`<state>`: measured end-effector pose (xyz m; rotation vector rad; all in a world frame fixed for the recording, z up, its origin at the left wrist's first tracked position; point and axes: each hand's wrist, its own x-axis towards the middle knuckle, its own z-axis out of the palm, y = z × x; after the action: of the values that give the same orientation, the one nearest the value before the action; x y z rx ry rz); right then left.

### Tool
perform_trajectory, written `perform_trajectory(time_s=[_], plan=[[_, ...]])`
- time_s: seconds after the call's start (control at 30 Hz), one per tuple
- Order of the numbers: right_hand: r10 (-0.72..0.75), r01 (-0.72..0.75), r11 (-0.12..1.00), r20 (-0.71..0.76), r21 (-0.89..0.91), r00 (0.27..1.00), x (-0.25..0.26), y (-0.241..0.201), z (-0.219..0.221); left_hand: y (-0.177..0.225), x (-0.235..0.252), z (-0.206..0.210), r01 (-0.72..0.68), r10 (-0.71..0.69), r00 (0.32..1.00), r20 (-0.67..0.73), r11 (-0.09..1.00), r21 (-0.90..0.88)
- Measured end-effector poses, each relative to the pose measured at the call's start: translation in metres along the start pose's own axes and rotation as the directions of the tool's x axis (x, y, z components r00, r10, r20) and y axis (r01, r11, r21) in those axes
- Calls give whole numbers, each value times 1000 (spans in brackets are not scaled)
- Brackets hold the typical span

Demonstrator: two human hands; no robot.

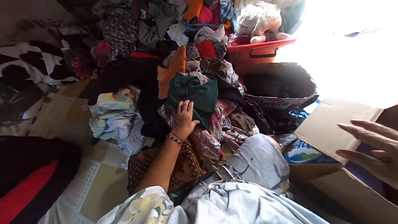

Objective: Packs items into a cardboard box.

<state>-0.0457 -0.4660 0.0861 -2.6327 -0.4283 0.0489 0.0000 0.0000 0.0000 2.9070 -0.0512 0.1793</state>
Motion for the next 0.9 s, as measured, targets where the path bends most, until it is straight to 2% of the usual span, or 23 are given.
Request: perform_trajectory(time_s=[0.07, 0.13, 0.27, 0.5, 0.63, 0.77, 0.9], plan=[[-31, 32, 999, -14, 22, 999, 7, -24, 8, -8, -6, -1, -106, 107, 994, -31, 993, 51], [-91, 93, 995, -83, 22, 992, 10, -33, 21, -15, -13, 3, -204, 211, 969, -129, 977, 67], [-125, 135, 989, -133, 65, 983, 12, -38, 53, -35, -23, 19, -307, 323, 899, -296, 946, 103], [-100, 109, 988, -82, 109, 992, 1, -24, 93, -44, -23, 20, -298, 277, 918, -283, 954, -35], [-77, 84, 988, -61, 133, 995, -2, -17, 98, -41, -13, 0, -278, 255, 948, -192, 955, -105], [-83, 92, 985, -63, 144, 995, -3, -13, 101, -31, -7, -17, -252, 224, 959, -172, 955, -159], [-90, 96, 986, -51, 137, 995, -3, -12, 103, -33, -1, -15, -240, 217, 965, -146, 956, -169]])
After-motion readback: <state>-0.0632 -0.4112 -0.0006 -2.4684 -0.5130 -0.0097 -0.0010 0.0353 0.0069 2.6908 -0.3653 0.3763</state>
